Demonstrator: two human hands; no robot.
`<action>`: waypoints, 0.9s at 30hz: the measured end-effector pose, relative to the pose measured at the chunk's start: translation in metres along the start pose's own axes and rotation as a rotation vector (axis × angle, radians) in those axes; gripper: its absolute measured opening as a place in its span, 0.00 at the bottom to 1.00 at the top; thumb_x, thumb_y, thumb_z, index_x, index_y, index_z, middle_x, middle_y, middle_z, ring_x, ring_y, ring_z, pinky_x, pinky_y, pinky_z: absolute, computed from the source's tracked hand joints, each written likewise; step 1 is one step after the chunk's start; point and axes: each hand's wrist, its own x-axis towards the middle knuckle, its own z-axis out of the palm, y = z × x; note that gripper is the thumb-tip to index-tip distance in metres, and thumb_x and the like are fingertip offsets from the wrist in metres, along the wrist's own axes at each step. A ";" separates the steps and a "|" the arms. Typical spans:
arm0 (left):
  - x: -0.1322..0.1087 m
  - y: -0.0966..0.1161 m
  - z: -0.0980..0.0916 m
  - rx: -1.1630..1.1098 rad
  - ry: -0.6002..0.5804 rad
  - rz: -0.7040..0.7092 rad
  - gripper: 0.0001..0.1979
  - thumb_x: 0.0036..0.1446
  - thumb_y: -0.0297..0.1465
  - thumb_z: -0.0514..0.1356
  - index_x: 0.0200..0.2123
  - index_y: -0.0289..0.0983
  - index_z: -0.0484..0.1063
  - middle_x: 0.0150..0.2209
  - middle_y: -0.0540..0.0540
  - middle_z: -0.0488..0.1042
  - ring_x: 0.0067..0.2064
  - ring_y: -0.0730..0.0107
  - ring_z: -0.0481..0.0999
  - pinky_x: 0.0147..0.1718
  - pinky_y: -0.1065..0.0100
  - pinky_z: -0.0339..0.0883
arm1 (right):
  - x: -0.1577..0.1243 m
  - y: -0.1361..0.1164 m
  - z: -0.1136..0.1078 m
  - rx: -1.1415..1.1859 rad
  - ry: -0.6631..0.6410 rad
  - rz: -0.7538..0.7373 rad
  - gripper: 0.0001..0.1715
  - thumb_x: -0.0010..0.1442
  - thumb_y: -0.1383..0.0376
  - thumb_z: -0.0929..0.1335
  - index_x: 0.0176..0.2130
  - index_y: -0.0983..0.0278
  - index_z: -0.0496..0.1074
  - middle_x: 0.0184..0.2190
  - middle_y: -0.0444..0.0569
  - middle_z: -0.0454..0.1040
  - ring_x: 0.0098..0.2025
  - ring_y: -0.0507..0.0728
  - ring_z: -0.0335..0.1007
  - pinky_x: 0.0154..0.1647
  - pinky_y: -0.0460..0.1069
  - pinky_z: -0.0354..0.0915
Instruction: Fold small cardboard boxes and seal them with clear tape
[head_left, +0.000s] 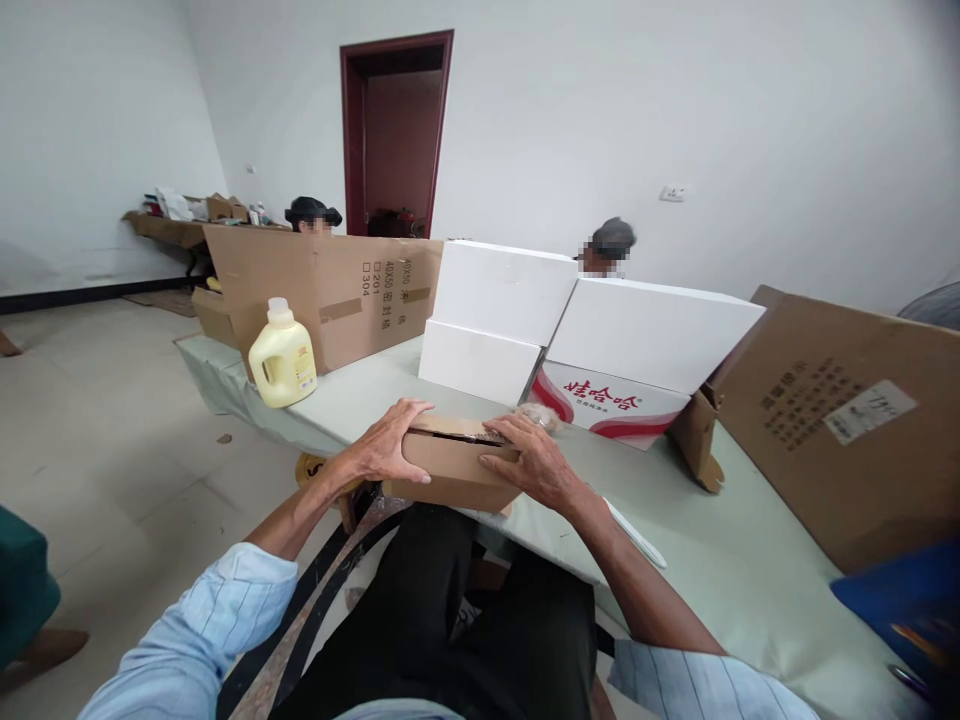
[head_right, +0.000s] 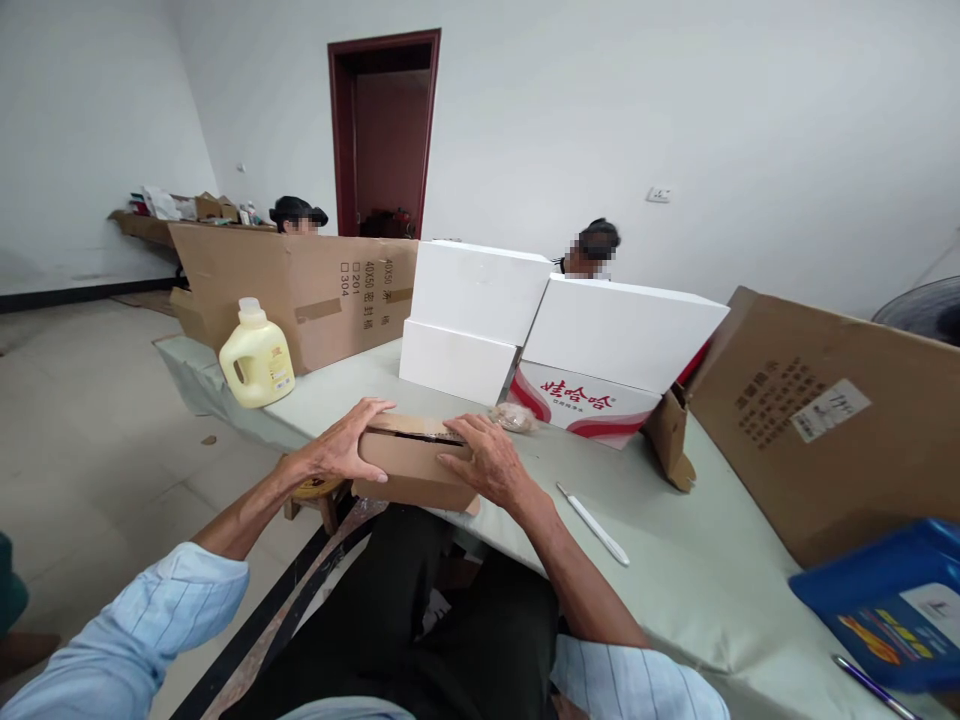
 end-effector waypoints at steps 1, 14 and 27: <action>0.000 0.001 0.001 -0.003 0.009 0.000 0.57 0.42 0.39 0.80 0.73 0.42 0.59 0.68 0.35 0.64 0.69 0.39 0.66 0.68 0.42 0.64 | 0.002 0.001 0.001 -0.004 -0.003 -0.001 0.24 0.69 0.52 0.71 0.59 0.57 0.75 0.55 0.56 0.79 0.56 0.69 0.75 0.57 0.62 0.71; 0.016 0.010 0.003 -0.003 0.100 -0.150 0.19 0.65 0.38 0.63 0.57 0.39 0.76 0.54 0.41 0.78 0.58 0.51 0.78 0.60 0.52 0.71 | 0.014 0.001 0.004 0.053 0.004 -0.003 0.21 0.70 0.50 0.71 0.55 0.58 0.77 0.49 0.55 0.81 0.52 0.67 0.76 0.53 0.61 0.71; 0.031 0.016 0.001 0.018 0.187 -0.229 0.14 0.70 0.40 0.58 0.43 0.41 0.83 0.45 0.46 0.85 0.47 0.59 0.82 0.48 0.63 0.72 | 0.009 0.001 0.003 0.032 0.130 -0.025 0.25 0.70 0.48 0.70 0.59 0.59 0.75 0.52 0.57 0.80 0.55 0.68 0.76 0.57 0.63 0.72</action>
